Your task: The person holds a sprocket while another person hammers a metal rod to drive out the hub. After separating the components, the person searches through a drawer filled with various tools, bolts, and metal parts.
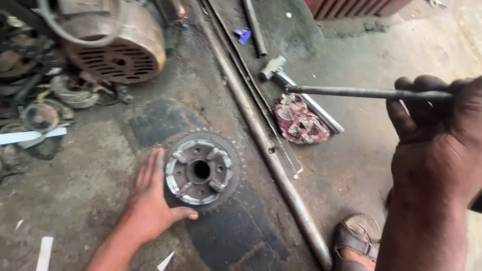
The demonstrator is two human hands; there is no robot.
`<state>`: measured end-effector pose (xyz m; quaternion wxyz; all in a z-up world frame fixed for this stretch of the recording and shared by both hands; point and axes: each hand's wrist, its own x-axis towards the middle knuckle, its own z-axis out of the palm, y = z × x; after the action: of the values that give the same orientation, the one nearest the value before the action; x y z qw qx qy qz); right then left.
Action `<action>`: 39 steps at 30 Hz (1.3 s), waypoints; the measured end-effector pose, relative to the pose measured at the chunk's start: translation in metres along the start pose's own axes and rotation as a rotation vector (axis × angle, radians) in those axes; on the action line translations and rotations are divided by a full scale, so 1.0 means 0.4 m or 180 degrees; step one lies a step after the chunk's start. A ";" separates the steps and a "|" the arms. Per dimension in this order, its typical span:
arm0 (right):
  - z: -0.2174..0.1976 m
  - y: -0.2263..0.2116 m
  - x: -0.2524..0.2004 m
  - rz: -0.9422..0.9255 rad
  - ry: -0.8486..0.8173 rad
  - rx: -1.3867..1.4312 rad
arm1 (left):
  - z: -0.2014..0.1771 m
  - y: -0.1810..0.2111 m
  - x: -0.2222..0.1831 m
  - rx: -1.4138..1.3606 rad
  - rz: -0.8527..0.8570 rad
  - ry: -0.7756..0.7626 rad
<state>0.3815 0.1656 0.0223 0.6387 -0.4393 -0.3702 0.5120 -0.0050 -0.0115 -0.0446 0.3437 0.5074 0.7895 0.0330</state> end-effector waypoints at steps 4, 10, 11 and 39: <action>0.065 -0.010 -0.008 -0.0010 -0.0211 0.0221 | 0.002 -0.010 -0.016 -0.0298 0.0106 0.0014; 0.178 -0.016 -0.053 0.0105 -0.0400 0.0410 | -0.002 0.016 -0.011 -0.0253 0.0203 -0.0047; 0.192 -0.022 -0.059 0.0101 -0.0403 0.0388 | -0.004 0.031 -0.009 -0.0273 0.0211 -0.0055; 0.295 0.024 -0.070 -0.0016 -0.0326 0.0323 | -0.019 0.057 0.040 -0.0001 -0.0111 -0.0945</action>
<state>0.2639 0.1604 0.0527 0.6416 -0.3787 -0.3771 0.5503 0.0043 0.0148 -0.0377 0.4573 0.4929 0.7387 -0.0482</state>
